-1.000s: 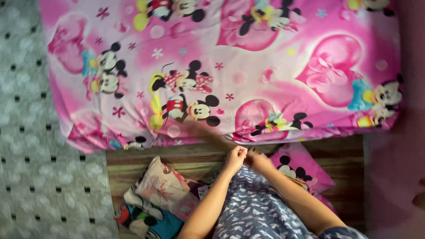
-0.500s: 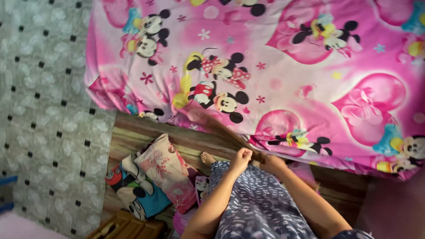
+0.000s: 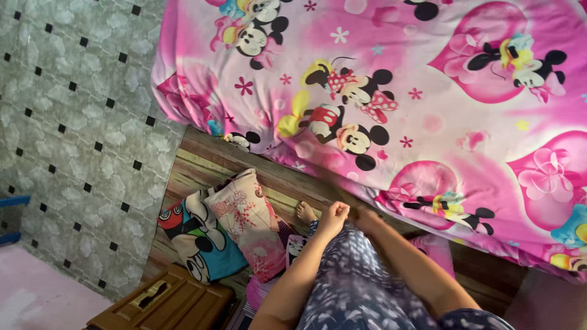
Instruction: The person sweeps the surface of a bed using a broom and then tucks the bedsheet edges under the mattress by hand.
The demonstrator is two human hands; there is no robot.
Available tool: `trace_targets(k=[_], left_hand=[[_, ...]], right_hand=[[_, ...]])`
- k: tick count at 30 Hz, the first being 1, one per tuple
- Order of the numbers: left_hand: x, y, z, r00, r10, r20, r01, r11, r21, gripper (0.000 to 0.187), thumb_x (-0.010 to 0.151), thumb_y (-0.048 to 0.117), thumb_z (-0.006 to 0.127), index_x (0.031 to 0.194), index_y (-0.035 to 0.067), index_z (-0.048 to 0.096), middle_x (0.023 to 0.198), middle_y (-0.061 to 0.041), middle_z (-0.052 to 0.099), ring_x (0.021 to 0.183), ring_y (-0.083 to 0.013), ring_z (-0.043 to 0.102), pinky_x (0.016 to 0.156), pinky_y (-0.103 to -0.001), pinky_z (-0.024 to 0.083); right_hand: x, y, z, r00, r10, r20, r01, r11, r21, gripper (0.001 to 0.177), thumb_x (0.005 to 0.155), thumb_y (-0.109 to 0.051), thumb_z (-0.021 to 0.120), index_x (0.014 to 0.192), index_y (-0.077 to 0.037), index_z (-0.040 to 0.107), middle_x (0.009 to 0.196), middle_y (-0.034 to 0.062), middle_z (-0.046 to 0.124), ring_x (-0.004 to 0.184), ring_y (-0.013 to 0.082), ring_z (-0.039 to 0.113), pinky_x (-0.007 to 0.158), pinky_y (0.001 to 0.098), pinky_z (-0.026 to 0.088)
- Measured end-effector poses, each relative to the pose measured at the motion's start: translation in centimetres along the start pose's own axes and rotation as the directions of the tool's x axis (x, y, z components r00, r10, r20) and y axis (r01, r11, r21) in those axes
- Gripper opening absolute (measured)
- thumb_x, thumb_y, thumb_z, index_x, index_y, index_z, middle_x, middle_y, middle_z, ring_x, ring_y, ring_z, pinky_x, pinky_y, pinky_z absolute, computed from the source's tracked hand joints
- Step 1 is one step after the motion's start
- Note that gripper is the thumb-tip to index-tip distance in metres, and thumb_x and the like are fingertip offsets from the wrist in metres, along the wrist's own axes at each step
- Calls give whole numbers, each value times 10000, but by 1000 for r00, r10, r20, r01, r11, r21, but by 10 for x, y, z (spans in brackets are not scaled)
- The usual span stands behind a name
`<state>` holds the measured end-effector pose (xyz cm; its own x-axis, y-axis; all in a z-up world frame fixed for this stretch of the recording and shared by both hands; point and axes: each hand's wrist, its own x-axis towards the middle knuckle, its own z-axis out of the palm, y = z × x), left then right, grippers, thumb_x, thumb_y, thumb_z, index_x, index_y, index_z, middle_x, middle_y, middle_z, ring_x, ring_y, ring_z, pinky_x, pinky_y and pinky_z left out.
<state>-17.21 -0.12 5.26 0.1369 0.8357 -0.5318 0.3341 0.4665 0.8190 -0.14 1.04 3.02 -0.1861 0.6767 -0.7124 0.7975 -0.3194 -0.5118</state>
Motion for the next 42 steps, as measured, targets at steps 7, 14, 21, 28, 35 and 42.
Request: trace_targets(k=[7,14,21,28,35,42], left_hand=[[9,3,-68,1000,-16,-25,17,999,36,230,994,317,644,1037,97,695,785,-33,703,735,-165,674,674,-346,516],[19,-16,-114,996,-43,-74,39,998,-58,249,991,329,647,1047,91,694,800,-28,701,754,-151,691,698,-331,532],[13,-25,-167,994,-26,-104,21,998,-52,257,1014,310,618,1052,65,685,786,-44,662,717,-186,629,670,-348,506],[23,-26,-189,989,-19,-147,-5,987,-159,277,1021,323,626,1047,52,676,787,-48,677,725,-167,644,675,-324,506],[44,-28,-178,982,-48,-184,23,990,-136,268,961,316,680,1024,56,703,782,-62,678,693,-187,640,645,-343,513],[79,-5,-211,967,40,-252,-56,997,-58,264,973,298,668,1006,38,694,766,-99,681,700,-214,655,655,-362,511]], right_hand=[[-2,17,-95,900,159,-406,-53,964,261,257,821,-275,720,945,-50,719,724,112,704,622,203,669,560,405,524],[44,-58,-53,875,366,-317,-205,873,443,281,863,-319,701,1024,-89,722,793,99,719,656,210,670,592,381,536],[53,-113,-22,994,100,-51,-97,994,58,389,806,-419,764,1064,-128,752,793,108,764,641,217,695,614,372,552],[69,-99,-106,526,366,-768,8,900,435,236,929,-168,686,1028,17,577,833,164,674,642,226,627,531,405,513],[99,-167,-25,994,-16,112,33,988,-154,317,866,-245,681,1175,-183,644,751,91,687,577,184,643,505,372,506],[113,-131,-157,755,300,-583,77,842,534,218,956,-250,667,994,-73,545,715,96,572,528,192,532,446,371,425]])
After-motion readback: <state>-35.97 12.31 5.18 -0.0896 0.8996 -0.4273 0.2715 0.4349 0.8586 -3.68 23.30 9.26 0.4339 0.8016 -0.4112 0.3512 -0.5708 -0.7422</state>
